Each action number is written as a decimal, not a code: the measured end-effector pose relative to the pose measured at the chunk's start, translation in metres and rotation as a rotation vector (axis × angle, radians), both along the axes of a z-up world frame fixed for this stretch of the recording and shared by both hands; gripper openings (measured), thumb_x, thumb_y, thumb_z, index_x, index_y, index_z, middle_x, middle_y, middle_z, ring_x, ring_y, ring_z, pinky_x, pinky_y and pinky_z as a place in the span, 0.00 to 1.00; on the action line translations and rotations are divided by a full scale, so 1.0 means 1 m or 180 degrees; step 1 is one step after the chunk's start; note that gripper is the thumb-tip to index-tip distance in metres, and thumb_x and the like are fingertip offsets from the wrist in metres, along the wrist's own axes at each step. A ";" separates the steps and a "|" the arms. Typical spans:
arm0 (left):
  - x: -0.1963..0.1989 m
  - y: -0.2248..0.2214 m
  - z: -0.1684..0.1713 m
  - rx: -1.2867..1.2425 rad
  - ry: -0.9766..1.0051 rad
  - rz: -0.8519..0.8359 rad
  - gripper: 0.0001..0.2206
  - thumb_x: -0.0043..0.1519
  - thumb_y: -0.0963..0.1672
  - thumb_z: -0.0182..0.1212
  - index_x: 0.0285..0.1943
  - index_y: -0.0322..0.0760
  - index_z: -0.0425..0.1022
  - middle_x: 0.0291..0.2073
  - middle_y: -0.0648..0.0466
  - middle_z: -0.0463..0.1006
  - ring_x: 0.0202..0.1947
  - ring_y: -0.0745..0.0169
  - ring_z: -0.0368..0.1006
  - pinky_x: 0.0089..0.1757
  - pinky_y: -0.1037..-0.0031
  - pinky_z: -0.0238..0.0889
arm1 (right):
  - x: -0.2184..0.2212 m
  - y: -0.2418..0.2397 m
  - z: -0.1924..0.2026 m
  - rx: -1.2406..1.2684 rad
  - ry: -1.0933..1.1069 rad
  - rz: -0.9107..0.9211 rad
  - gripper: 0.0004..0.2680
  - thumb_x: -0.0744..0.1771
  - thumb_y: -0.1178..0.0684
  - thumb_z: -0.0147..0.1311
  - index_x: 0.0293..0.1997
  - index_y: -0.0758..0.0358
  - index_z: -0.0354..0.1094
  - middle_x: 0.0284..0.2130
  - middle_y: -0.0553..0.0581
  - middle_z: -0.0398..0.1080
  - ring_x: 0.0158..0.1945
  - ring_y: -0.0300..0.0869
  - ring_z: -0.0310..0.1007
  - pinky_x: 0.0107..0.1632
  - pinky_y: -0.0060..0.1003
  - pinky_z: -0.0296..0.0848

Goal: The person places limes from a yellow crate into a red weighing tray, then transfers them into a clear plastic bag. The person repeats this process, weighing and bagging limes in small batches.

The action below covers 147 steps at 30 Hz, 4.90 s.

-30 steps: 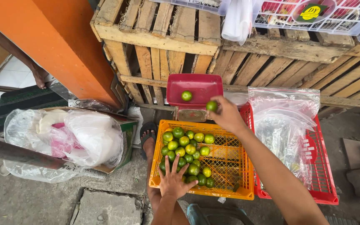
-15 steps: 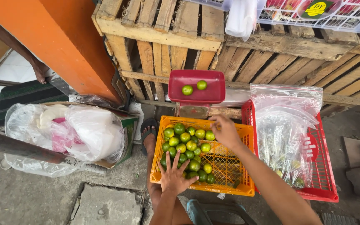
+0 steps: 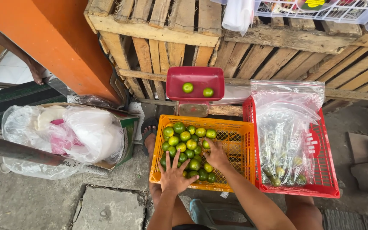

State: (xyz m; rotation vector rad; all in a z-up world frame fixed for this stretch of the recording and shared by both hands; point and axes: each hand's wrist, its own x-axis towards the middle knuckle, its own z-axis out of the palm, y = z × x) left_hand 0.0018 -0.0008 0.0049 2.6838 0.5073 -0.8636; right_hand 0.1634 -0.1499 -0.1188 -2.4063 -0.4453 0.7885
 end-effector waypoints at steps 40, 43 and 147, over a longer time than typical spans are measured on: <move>-0.003 0.002 0.001 -0.0067 -0.0038 -0.0035 0.40 0.56 0.69 0.39 0.80 0.69 0.47 0.80 0.65 0.16 0.77 0.39 0.06 0.68 0.31 0.20 | 0.100 0.014 0.143 0.2613 -0.3130 0.0403 0.09 0.65 0.72 0.51 0.43 0.67 0.74 0.41 0.59 0.73 0.47 0.47 0.74 0.54 0.37 0.76; -0.002 0.003 -0.004 -0.0043 -0.0127 -0.0056 0.40 0.56 0.69 0.39 0.80 0.68 0.48 0.80 0.65 0.17 0.77 0.38 0.07 0.68 0.30 0.22 | 0.077 -0.010 0.101 0.2298 -0.2914 0.0441 0.11 0.63 0.73 0.49 0.42 0.63 0.74 0.39 0.59 0.74 0.47 0.47 0.75 0.52 0.37 0.77; 0.000 0.002 0.006 -0.0055 0.0020 -0.0010 0.41 0.56 0.69 0.40 0.80 0.70 0.47 0.80 0.66 0.15 0.76 0.40 0.04 0.68 0.31 0.22 | 0.047 -0.011 0.105 0.1600 -0.1709 0.0715 0.08 0.65 0.68 0.51 0.43 0.62 0.72 0.39 0.58 0.72 0.41 0.45 0.76 0.47 0.38 0.78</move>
